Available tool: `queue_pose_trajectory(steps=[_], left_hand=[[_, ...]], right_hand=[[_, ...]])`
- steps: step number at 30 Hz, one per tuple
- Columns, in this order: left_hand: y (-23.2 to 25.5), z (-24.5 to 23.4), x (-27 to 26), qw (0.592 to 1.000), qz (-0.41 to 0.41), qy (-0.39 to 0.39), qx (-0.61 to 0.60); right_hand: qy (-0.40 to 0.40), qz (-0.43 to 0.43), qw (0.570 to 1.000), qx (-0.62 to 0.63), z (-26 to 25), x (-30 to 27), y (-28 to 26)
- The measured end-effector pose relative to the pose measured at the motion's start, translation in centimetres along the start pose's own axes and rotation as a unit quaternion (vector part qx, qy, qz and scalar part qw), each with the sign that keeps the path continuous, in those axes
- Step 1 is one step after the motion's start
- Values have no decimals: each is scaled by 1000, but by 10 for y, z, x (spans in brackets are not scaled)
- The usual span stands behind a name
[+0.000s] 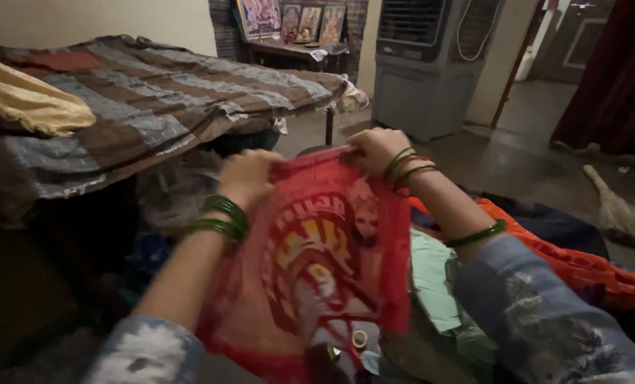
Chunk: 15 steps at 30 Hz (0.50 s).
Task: The person sits on the floor and unpacks a red and white shopping bag, removing various items including folded clothes, a plastic-wrapped pillow, a roll of tape, and an orange plastic bag. They place the items onto a pile on the floor beside them.
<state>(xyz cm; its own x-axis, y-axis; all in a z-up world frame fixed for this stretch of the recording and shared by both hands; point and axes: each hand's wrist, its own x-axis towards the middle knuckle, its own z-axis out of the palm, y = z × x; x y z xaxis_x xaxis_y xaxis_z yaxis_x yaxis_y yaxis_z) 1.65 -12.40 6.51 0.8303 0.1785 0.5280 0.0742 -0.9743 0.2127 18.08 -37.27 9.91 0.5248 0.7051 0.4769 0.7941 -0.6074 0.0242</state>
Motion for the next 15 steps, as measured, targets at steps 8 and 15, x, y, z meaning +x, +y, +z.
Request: queue_pose_trajectory(steps=[8,15], left_hand=[[-124,-37,-32,986,-146,-19,82],[-177,-58,-11,991,-32,61,-110]], right_hand=[[142,160,977,-22,13,-32,55],[61,195,943,263,-13,-9,78]])
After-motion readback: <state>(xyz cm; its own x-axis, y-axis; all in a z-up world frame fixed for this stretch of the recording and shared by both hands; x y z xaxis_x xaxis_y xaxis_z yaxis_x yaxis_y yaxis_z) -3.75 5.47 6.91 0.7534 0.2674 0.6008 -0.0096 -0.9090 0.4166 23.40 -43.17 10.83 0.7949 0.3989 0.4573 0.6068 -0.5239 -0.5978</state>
